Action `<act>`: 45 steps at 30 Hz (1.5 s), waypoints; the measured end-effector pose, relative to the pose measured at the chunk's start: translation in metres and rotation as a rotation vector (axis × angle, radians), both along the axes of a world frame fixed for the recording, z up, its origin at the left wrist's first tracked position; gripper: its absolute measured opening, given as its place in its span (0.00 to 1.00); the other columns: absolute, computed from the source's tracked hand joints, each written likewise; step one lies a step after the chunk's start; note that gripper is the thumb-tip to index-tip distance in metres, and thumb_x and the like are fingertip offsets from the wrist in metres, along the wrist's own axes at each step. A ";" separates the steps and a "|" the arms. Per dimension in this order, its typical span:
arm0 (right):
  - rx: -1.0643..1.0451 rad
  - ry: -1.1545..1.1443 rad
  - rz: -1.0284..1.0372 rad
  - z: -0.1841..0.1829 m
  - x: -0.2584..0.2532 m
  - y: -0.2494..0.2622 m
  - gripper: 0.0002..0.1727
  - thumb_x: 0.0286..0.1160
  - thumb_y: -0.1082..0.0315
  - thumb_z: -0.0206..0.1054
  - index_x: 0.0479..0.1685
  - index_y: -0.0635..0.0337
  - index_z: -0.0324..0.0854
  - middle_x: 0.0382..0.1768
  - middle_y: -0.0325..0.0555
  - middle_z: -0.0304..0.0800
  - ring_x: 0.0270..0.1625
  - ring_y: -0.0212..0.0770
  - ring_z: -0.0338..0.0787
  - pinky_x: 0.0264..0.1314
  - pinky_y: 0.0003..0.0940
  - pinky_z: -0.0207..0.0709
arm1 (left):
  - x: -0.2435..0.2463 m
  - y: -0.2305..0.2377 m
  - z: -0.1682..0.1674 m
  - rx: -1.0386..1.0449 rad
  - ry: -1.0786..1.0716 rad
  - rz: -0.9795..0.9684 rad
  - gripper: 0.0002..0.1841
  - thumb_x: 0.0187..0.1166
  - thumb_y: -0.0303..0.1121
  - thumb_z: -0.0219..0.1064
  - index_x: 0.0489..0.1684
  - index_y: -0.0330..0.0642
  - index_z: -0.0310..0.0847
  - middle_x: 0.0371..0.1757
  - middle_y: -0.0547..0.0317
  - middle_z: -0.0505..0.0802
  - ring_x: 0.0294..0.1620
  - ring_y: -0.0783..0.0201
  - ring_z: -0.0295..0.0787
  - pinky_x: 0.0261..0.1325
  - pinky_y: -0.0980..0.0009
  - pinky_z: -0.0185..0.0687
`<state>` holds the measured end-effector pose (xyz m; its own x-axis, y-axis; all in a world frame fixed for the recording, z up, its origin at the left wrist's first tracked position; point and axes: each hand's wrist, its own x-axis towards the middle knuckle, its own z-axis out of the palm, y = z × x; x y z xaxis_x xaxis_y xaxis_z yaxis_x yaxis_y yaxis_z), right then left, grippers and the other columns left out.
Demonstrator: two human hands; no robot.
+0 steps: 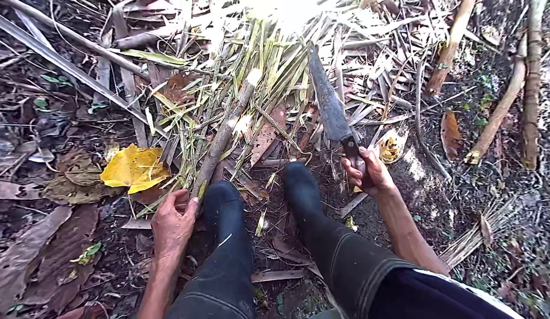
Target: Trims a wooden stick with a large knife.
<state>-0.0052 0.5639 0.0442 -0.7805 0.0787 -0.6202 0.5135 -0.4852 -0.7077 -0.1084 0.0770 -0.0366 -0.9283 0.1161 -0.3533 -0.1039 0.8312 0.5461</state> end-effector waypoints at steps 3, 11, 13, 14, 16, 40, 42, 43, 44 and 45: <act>-0.302 0.127 -0.039 -0.007 0.001 -0.015 0.26 0.86 0.48 0.60 0.72 0.55 0.75 0.30 0.35 0.81 0.14 0.22 0.73 0.15 0.14 0.72 | 0.003 0.002 -0.008 -0.032 -0.006 -0.046 0.24 0.80 0.40 0.66 0.68 0.32 0.80 0.56 0.32 0.90 0.56 0.37 0.89 0.62 0.36 0.78; 0.977 0.145 0.220 0.039 -0.008 -0.045 0.26 0.74 0.63 0.60 0.73 0.57 0.75 0.36 0.44 0.89 0.24 0.35 0.85 0.26 0.36 0.84 | -0.019 -0.004 0.023 -0.085 -0.167 -0.200 0.27 0.73 0.40 0.72 0.70 0.34 0.80 0.50 0.36 0.91 0.48 0.41 0.91 0.56 0.40 0.83; 1.285 0.138 0.316 0.046 -0.011 -0.041 0.29 0.77 0.58 0.60 0.77 0.59 0.75 0.39 0.48 0.89 0.32 0.40 0.85 0.35 0.45 0.81 | -0.014 0.001 0.038 -0.121 -0.155 -0.212 0.26 0.72 0.41 0.73 0.66 0.33 0.83 0.49 0.36 0.91 0.48 0.40 0.90 0.56 0.40 0.83; 1.345 0.143 0.359 0.045 -0.014 -0.040 0.25 0.79 0.57 0.59 0.71 0.60 0.79 0.33 0.47 0.86 0.29 0.40 0.83 0.32 0.45 0.78 | -0.010 0.004 0.043 -0.131 -0.138 -0.223 0.25 0.71 0.41 0.74 0.62 0.33 0.85 0.47 0.37 0.91 0.47 0.41 0.90 0.54 0.41 0.83; 1.327 0.143 0.465 0.038 -0.018 -0.043 0.19 0.81 0.54 0.59 0.56 0.59 0.82 0.25 0.42 0.80 0.25 0.38 0.80 0.28 0.42 0.76 | -0.004 0.005 0.049 -0.124 -0.117 -0.241 0.24 0.67 0.44 0.75 0.53 0.33 0.86 0.43 0.41 0.90 0.43 0.44 0.89 0.50 0.42 0.83; 1.436 0.302 0.787 -0.006 -0.022 -0.084 0.39 0.89 0.35 0.43 0.59 0.66 0.81 0.30 0.55 0.89 0.28 0.56 0.91 0.28 0.56 0.83 | -0.037 0.081 0.063 0.803 -0.750 0.007 0.23 0.95 0.47 0.42 0.52 0.39 0.78 0.27 0.58 0.85 0.16 0.67 0.80 0.20 0.72 0.83; 1.414 0.238 0.828 -0.016 -0.016 -0.077 0.40 0.89 0.34 0.43 0.61 0.65 0.80 0.31 0.57 0.89 0.30 0.59 0.92 0.30 0.59 0.83 | -0.035 0.090 0.043 0.771 -0.740 0.016 0.23 0.95 0.47 0.43 0.50 0.38 0.78 0.24 0.58 0.84 0.15 0.65 0.80 0.20 0.71 0.83; 1.393 0.205 0.853 -0.020 -0.014 -0.073 0.40 0.89 0.34 0.43 0.61 0.64 0.80 0.32 0.58 0.89 0.33 0.61 0.92 0.33 0.60 0.83 | -0.035 0.094 0.035 0.733 -0.722 0.024 0.22 0.95 0.47 0.44 0.49 0.39 0.79 0.23 0.58 0.84 0.15 0.65 0.80 0.21 0.70 0.84; 1.367 0.167 0.880 -0.024 -0.011 -0.070 0.40 0.88 0.33 0.42 0.62 0.64 0.80 0.34 0.59 0.89 0.35 0.62 0.93 0.35 0.62 0.83 | -0.034 0.096 0.029 0.694 -0.702 0.030 0.22 0.95 0.48 0.46 0.50 0.38 0.79 0.23 0.58 0.84 0.15 0.65 0.80 0.20 0.69 0.84; 1.341 0.134 0.903 -0.028 -0.008 -0.069 0.40 0.88 0.33 0.41 0.62 0.64 0.80 0.35 0.59 0.90 0.37 0.63 0.93 0.38 0.63 0.83 | -0.034 0.096 0.026 0.652 -0.680 0.032 0.22 0.95 0.48 0.47 0.50 0.38 0.79 0.23 0.58 0.84 0.15 0.65 0.80 0.20 0.69 0.84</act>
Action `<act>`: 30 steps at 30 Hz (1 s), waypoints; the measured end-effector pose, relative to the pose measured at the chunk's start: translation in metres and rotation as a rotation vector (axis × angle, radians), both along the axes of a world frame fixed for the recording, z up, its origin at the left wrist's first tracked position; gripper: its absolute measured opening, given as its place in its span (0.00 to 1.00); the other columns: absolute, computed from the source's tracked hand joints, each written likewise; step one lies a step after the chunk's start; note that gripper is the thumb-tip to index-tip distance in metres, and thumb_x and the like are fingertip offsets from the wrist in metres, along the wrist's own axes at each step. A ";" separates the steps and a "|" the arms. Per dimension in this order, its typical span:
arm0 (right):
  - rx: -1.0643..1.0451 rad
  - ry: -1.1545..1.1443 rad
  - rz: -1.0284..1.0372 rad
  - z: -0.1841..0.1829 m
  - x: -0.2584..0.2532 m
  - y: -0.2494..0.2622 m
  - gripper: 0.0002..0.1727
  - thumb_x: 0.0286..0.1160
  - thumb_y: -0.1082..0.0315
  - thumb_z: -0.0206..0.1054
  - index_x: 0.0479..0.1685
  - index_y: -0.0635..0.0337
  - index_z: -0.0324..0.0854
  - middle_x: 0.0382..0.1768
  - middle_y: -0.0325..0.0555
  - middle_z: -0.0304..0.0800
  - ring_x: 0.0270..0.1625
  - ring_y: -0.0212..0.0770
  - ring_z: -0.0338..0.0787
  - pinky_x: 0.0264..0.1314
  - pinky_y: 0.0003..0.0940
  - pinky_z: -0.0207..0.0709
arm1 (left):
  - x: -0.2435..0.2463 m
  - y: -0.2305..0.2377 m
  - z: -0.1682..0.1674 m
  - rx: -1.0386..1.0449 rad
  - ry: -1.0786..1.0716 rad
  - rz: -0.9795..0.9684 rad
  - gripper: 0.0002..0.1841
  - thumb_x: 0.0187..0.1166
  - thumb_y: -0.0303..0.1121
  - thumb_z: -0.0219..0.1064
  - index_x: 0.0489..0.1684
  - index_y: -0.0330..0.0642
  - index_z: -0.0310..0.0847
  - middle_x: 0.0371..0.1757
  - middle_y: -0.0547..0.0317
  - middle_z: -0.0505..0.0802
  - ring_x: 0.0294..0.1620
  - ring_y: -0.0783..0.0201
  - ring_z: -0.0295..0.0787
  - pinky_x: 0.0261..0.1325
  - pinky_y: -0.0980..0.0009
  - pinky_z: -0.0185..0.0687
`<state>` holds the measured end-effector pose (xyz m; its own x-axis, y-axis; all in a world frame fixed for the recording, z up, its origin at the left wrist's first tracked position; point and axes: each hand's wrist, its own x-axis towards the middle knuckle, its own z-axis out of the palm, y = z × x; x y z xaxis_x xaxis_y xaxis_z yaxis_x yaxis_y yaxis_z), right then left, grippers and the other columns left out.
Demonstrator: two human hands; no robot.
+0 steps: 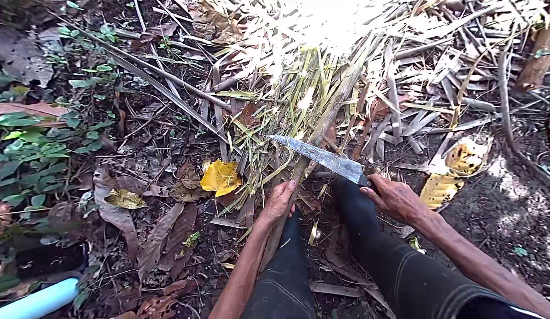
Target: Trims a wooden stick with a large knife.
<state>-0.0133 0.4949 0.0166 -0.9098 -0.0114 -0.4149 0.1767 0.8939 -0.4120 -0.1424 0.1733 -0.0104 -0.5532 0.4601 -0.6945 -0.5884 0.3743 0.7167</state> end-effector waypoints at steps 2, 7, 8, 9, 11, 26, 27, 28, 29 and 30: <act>-0.002 -0.063 -0.017 -0.005 0.005 -0.002 0.41 0.88 0.33 0.40 0.60 0.64 0.79 0.35 0.60 0.89 0.39 0.64 0.93 0.40 0.63 0.83 | 0.001 -0.002 -0.004 -0.075 0.036 -0.012 0.22 0.93 0.48 0.51 0.53 0.37 0.81 0.24 0.58 0.83 0.14 0.65 0.79 0.21 0.69 0.83; 0.085 -0.080 -0.039 -0.006 0.004 -0.011 0.40 0.88 0.33 0.38 0.51 0.63 0.79 0.33 0.60 0.88 0.37 0.65 0.92 0.35 0.62 0.82 | 0.007 0.002 -0.002 -0.281 0.129 -0.129 0.21 0.87 0.50 0.62 0.55 0.38 0.79 0.22 0.60 0.82 0.16 0.67 0.79 0.25 0.69 0.83; 0.115 -0.063 -0.038 -0.007 0.001 -0.013 0.39 0.89 0.33 0.40 0.48 0.63 0.79 0.32 0.59 0.87 0.36 0.64 0.92 0.34 0.62 0.82 | 0.007 0.002 -0.002 -0.296 0.140 -0.138 0.21 0.88 0.50 0.61 0.55 0.38 0.79 0.23 0.60 0.82 0.16 0.67 0.79 0.25 0.69 0.83; 0.141 -0.054 -0.040 -0.007 -0.004 -0.015 0.38 0.88 0.33 0.41 0.47 0.63 0.79 0.31 0.59 0.87 0.35 0.65 0.92 0.33 0.62 0.82 | 0.007 0.003 -0.002 -0.305 0.150 -0.141 0.21 0.88 0.49 0.61 0.55 0.37 0.79 0.23 0.60 0.82 0.16 0.67 0.79 0.25 0.69 0.82; 0.165 -0.036 -0.037 -0.011 -0.014 -0.019 0.37 0.88 0.34 0.44 0.48 0.63 0.80 0.32 0.59 0.87 0.35 0.64 0.92 0.33 0.61 0.82 | 0.005 0.003 -0.002 -0.326 0.162 -0.143 0.21 0.89 0.49 0.60 0.56 0.37 0.79 0.24 0.60 0.82 0.17 0.66 0.79 0.26 0.68 0.82; 0.183 0.043 0.006 -0.020 -0.037 -0.025 0.34 0.87 0.35 0.48 0.44 0.61 0.79 0.29 0.54 0.85 0.29 0.59 0.91 0.28 0.56 0.81 | 0.002 0.005 -0.005 -0.318 0.157 -0.138 0.20 0.89 0.49 0.59 0.55 0.38 0.79 0.24 0.60 0.81 0.17 0.66 0.79 0.27 0.68 0.83; 0.162 0.050 -0.005 -0.021 -0.034 -0.029 0.35 0.88 0.35 0.46 0.43 0.61 0.79 0.26 0.53 0.85 0.28 0.58 0.90 0.28 0.56 0.81 | 0.002 0.004 -0.005 -0.316 0.156 -0.139 0.20 0.89 0.49 0.59 0.55 0.38 0.78 0.24 0.60 0.81 0.17 0.66 0.79 0.27 0.68 0.83; 0.141 0.049 -0.011 -0.021 -0.029 -0.033 0.35 0.88 0.35 0.45 0.43 0.61 0.79 0.26 0.53 0.84 0.28 0.58 0.90 0.28 0.56 0.81 | 0.003 0.003 -0.005 -0.312 0.152 -0.138 0.20 0.89 0.49 0.59 0.55 0.38 0.79 0.24 0.60 0.82 0.17 0.66 0.79 0.26 0.67 0.83; 0.136 0.043 0.001 -0.018 -0.027 -0.035 0.36 0.88 0.35 0.44 0.44 0.61 0.79 0.26 0.53 0.84 0.28 0.58 0.90 0.28 0.55 0.82 | 0.003 0.003 -0.005 -0.306 0.150 -0.139 0.20 0.89 0.49 0.59 0.55 0.38 0.79 0.24 0.60 0.82 0.17 0.66 0.79 0.26 0.67 0.83; 0.151 0.044 0.031 -0.015 -0.026 -0.036 0.37 0.88 0.34 0.44 0.44 0.62 0.79 0.27 0.53 0.85 0.28 0.58 0.90 0.28 0.55 0.82 | 0.002 0.002 -0.005 -0.300 0.147 -0.137 0.20 0.89 0.49 0.59 0.55 0.38 0.79 0.24 0.60 0.81 0.17 0.66 0.79 0.26 0.68 0.83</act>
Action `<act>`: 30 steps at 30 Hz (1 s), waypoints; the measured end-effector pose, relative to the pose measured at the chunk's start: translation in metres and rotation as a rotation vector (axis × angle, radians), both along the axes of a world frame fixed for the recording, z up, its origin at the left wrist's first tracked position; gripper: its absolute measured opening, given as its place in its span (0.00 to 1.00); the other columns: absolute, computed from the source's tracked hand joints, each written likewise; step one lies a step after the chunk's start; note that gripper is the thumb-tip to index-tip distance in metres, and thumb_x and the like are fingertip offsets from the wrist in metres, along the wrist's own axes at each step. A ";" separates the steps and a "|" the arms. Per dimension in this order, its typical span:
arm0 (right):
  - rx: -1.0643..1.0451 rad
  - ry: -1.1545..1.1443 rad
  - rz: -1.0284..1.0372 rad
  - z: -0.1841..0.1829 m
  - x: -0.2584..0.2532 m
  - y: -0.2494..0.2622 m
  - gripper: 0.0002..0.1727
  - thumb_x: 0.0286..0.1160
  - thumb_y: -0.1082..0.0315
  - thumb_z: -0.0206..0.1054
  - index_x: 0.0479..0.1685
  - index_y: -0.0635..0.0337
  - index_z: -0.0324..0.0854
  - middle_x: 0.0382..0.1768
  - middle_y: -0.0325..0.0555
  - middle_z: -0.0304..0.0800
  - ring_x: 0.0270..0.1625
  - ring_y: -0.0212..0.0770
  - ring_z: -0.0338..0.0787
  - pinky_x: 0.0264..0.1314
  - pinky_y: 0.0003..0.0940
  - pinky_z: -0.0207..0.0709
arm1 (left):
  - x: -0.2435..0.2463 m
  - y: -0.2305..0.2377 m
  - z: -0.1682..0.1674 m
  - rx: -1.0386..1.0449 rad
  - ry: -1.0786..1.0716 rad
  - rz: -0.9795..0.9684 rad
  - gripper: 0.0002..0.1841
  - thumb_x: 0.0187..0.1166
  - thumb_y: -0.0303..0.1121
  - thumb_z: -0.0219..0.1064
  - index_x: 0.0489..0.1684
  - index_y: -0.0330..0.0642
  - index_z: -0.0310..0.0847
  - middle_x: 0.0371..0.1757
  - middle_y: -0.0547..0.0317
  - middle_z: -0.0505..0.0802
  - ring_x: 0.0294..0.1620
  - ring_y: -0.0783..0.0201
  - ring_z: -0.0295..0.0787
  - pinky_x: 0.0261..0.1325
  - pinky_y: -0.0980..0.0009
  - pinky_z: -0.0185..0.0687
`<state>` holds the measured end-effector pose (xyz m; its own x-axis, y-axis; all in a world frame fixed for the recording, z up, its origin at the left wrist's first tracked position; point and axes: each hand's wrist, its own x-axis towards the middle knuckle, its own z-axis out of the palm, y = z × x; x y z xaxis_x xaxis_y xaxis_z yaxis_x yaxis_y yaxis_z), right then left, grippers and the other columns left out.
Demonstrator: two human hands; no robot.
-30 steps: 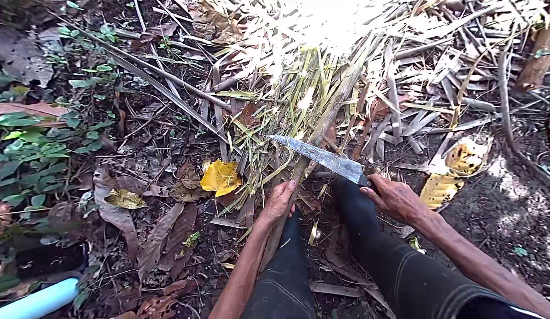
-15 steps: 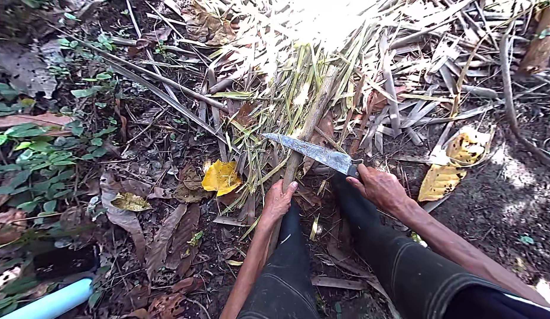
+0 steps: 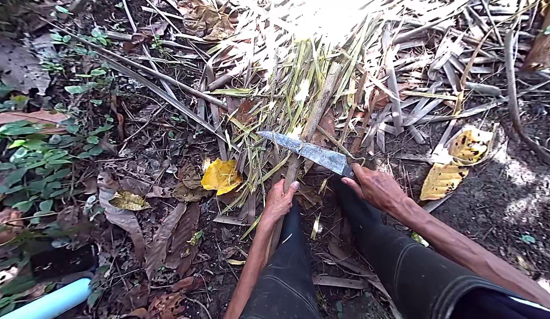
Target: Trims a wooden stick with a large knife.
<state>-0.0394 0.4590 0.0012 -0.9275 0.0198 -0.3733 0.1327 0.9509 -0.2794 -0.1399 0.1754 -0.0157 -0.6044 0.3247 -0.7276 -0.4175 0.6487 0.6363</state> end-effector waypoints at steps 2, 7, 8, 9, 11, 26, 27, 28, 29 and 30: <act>0.055 0.020 0.061 0.002 -0.001 0.004 0.37 0.87 0.33 0.44 0.43 0.61 0.80 0.27 0.53 0.84 0.26 0.57 0.90 0.24 0.53 0.81 | 0.000 -0.001 0.000 0.003 -0.011 -0.001 0.20 0.89 0.49 0.59 0.54 0.38 0.78 0.23 0.60 0.81 0.17 0.67 0.79 0.26 0.68 0.83; 0.043 -0.003 -0.024 -0.003 -0.016 0.016 0.33 0.88 0.36 0.48 0.42 0.61 0.78 0.27 0.54 0.85 0.29 0.59 0.91 0.28 0.57 0.81 | -0.001 0.000 -0.001 0.014 -0.018 0.012 0.20 0.89 0.49 0.59 0.54 0.39 0.79 0.24 0.60 0.81 0.17 0.66 0.79 0.26 0.68 0.83; 0.031 0.020 -0.017 -0.003 -0.013 0.012 0.34 0.88 0.36 0.47 0.41 0.62 0.78 0.25 0.54 0.84 0.28 0.59 0.90 0.26 0.57 0.81 | -0.001 -0.001 -0.001 0.019 -0.023 0.015 0.19 0.89 0.49 0.59 0.54 0.39 0.79 0.23 0.60 0.81 0.17 0.66 0.79 0.26 0.69 0.83; 0.025 0.027 0.000 -0.001 -0.009 0.008 0.35 0.88 0.35 0.45 0.42 0.62 0.79 0.25 0.54 0.84 0.27 0.59 0.90 0.26 0.57 0.81 | -0.001 -0.002 -0.002 0.025 -0.023 0.016 0.19 0.89 0.49 0.59 0.54 0.38 0.79 0.23 0.61 0.81 0.16 0.67 0.79 0.25 0.69 0.83; 0.037 0.009 0.061 0.002 -0.005 0.006 0.38 0.87 0.33 0.43 0.42 0.62 0.79 0.27 0.54 0.85 0.27 0.58 0.90 0.25 0.56 0.81 | 0.001 -0.003 -0.002 0.035 -0.024 0.019 0.20 0.89 0.49 0.59 0.55 0.38 0.79 0.22 0.61 0.81 0.16 0.67 0.79 0.25 0.69 0.82; 0.020 -0.029 -0.157 -0.009 -0.027 0.052 0.30 0.89 0.37 0.49 0.43 0.58 0.78 0.22 0.51 0.82 0.26 0.57 0.89 0.25 0.58 0.80 | 0.016 -0.011 0.008 0.026 -0.017 0.017 0.18 0.89 0.48 0.60 0.54 0.40 0.78 0.21 0.63 0.81 0.15 0.68 0.78 0.23 0.70 0.82; 0.007 -0.036 -0.162 -0.007 -0.028 0.052 0.30 0.89 0.37 0.49 0.43 0.58 0.78 0.21 0.50 0.82 0.26 0.56 0.88 0.26 0.58 0.79 | 0.016 -0.012 0.009 0.027 -0.018 0.021 0.18 0.89 0.48 0.60 0.53 0.40 0.78 0.21 0.62 0.81 0.15 0.67 0.78 0.23 0.70 0.82; 0.000 -0.037 -0.141 -0.005 -0.026 0.049 0.31 0.89 0.37 0.48 0.42 0.58 0.77 0.21 0.49 0.82 0.26 0.55 0.88 0.26 0.57 0.79 | 0.017 -0.014 0.008 0.029 -0.024 0.025 0.18 0.89 0.48 0.60 0.53 0.39 0.78 0.22 0.62 0.81 0.15 0.67 0.79 0.23 0.70 0.82; 0.002 -0.033 -0.093 -0.003 -0.024 0.046 0.32 0.88 0.36 0.49 0.42 0.59 0.78 0.23 0.49 0.83 0.27 0.55 0.89 0.27 0.56 0.81 | 0.018 -0.015 0.008 0.038 -0.030 0.033 0.18 0.89 0.48 0.59 0.52 0.39 0.78 0.22 0.62 0.81 0.15 0.67 0.78 0.22 0.70 0.82; 0.012 -0.038 -0.031 -0.001 -0.022 0.044 0.32 0.87 0.36 0.49 0.43 0.60 0.78 0.26 0.51 0.85 0.29 0.55 0.90 0.29 0.56 0.82 | 0.019 -0.016 0.008 0.044 -0.033 0.040 0.18 0.88 0.47 0.60 0.52 0.39 0.78 0.22 0.62 0.81 0.15 0.67 0.78 0.22 0.71 0.82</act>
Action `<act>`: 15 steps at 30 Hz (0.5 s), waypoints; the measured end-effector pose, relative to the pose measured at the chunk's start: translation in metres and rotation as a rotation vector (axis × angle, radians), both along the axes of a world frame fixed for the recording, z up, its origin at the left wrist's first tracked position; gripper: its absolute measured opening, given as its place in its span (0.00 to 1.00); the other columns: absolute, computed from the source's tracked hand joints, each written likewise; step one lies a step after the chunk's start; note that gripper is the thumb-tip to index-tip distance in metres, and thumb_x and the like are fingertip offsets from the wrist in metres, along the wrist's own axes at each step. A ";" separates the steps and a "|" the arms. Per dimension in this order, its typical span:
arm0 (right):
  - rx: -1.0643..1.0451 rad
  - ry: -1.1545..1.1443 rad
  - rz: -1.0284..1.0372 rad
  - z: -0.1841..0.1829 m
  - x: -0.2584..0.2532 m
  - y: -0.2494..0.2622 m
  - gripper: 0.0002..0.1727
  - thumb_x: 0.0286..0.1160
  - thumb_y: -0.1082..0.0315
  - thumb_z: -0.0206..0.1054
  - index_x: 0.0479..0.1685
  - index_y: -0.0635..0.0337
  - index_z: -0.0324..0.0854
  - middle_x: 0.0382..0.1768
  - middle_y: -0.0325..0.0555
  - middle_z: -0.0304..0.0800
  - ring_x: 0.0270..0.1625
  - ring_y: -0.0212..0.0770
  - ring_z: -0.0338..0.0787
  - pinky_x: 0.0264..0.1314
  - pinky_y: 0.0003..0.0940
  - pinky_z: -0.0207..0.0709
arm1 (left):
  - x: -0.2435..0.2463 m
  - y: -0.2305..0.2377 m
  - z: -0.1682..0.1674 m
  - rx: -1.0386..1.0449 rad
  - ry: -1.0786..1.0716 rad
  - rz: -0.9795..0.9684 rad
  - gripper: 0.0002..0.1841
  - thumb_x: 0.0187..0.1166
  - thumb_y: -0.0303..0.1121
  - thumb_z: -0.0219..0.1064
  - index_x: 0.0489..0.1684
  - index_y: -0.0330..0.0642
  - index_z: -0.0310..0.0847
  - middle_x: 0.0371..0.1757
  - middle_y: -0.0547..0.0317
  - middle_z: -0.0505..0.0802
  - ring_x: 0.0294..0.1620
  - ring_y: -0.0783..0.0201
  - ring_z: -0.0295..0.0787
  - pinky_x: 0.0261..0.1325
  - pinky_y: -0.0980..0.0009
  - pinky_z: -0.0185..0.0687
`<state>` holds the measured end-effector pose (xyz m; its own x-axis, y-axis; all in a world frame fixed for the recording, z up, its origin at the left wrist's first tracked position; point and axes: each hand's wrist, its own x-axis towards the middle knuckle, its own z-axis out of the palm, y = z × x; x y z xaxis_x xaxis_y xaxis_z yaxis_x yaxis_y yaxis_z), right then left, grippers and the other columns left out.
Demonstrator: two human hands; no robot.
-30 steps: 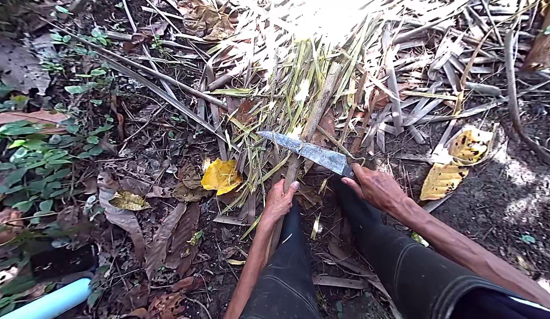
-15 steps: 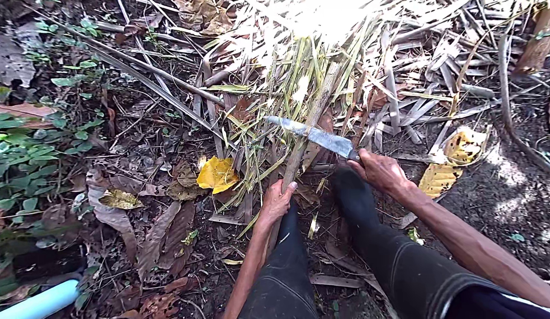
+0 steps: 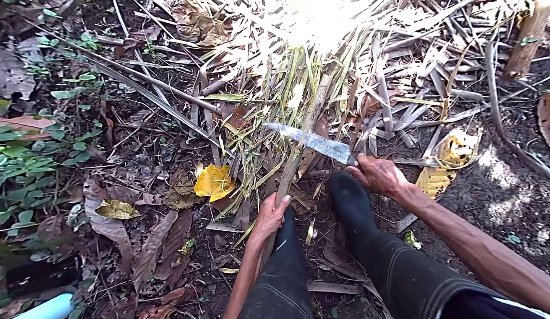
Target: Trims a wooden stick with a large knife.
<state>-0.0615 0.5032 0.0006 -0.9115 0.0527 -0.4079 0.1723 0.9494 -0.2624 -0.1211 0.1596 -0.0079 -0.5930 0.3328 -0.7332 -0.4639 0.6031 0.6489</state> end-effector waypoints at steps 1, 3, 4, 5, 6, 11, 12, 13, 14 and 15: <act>0.009 -0.011 0.057 0.002 0.001 -0.001 0.32 0.87 0.36 0.50 0.43 0.60 0.79 0.29 0.52 0.85 0.31 0.56 0.91 0.30 0.56 0.83 | 0.002 -0.001 0.001 0.001 -0.005 0.003 0.18 0.89 0.47 0.60 0.52 0.39 0.78 0.22 0.61 0.81 0.15 0.67 0.78 0.22 0.71 0.82; 0.014 -0.014 0.066 0.000 0.001 0.004 0.31 0.86 0.36 0.53 0.43 0.59 0.79 0.30 0.53 0.86 0.31 0.57 0.91 0.30 0.57 0.82 | 0.007 -0.006 0.004 -0.007 -0.010 0.000 0.18 0.89 0.47 0.60 0.53 0.39 0.78 0.22 0.62 0.81 0.15 0.67 0.78 0.22 0.71 0.82; 0.002 0.005 0.010 -0.004 0.001 0.011 0.31 0.87 0.37 0.53 0.45 0.59 0.80 0.29 0.54 0.86 0.30 0.59 0.91 0.29 0.59 0.82 | 0.011 -0.010 0.005 -0.014 -0.008 -0.001 0.18 0.88 0.47 0.60 0.52 0.39 0.78 0.21 0.62 0.81 0.15 0.67 0.78 0.22 0.70 0.82; -0.018 0.033 -0.060 -0.009 0.002 0.020 0.31 0.88 0.37 0.51 0.46 0.59 0.79 0.26 0.55 0.85 0.29 0.61 0.90 0.27 0.62 0.80 | 0.016 -0.013 0.006 -0.025 -0.001 -0.001 0.18 0.88 0.48 0.60 0.52 0.40 0.78 0.21 0.62 0.81 0.15 0.67 0.78 0.22 0.70 0.82; -0.031 0.052 -0.108 -0.012 0.001 0.027 0.32 0.89 0.37 0.49 0.47 0.59 0.79 0.25 0.56 0.83 0.28 0.63 0.89 0.26 0.63 0.79 | 0.019 -0.015 0.006 -0.035 0.009 0.002 0.18 0.87 0.49 0.60 0.51 0.40 0.78 0.21 0.62 0.81 0.15 0.67 0.79 0.23 0.69 0.82; -0.031 -0.039 -0.014 0.002 -0.002 0.008 0.30 0.88 0.37 0.51 0.44 0.58 0.79 0.26 0.51 0.85 0.31 0.56 0.90 0.31 0.58 0.82 | 0.023 -0.023 0.008 0.006 -0.002 0.016 0.18 0.87 0.49 0.61 0.49 0.40 0.78 0.19 0.63 0.81 0.14 0.67 0.78 0.21 0.71 0.81; -0.021 -0.046 0.033 0.003 -0.001 0.007 0.30 0.86 0.37 0.52 0.44 0.58 0.80 0.30 0.51 0.86 0.33 0.56 0.91 0.33 0.58 0.83 | 0.025 -0.025 0.010 0.012 0.001 0.017 0.18 0.86 0.49 0.61 0.49 0.41 0.78 0.19 0.63 0.81 0.14 0.67 0.78 0.21 0.71 0.81; -0.013 -0.018 0.054 0.000 0.000 0.012 0.31 0.86 0.36 0.54 0.45 0.58 0.80 0.31 0.52 0.86 0.32 0.56 0.91 0.32 0.58 0.83 | 0.026 -0.027 0.011 0.015 0.007 0.012 0.19 0.86 0.50 0.60 0.49 0.41 0.78 0.18 0.63 0.81 0.14 0.67 0.78 0.21 0.71 0.81; -0.008 0.048 0.038 -0.007 0.000 0.022 0.31 0.86 0.36 0.53 0.44 0.58 0.80 0.28 0.51 0.85 0.29 0.56 0.90 0.27 0.57 0.82 | 0.029 -0.030 0.012 0.014 0.018 0.002 0.19 0.85 0.50 0.60 0.49 0.41 0.78 0.18 0.64 0.81 0.13 0.68 0.79 0.21 0.71 0.82; -0.013 0.078 -0.031 -0.016 0.000 0.035 0.32 0.87 0.35 0.50 0.46 0.59 0.80 0.26 0.53 0.85 0.28 0.59 0.90 0.26 0.61 0.80 | 0.033 -0.034 0.014 0.011 0.032 -0.004 0.20 0.85 0.51 0.60 0.49 0.41 0.78 0.18 0.64 0.81 0.13 0.68 0.78 0.21 0.70 0.81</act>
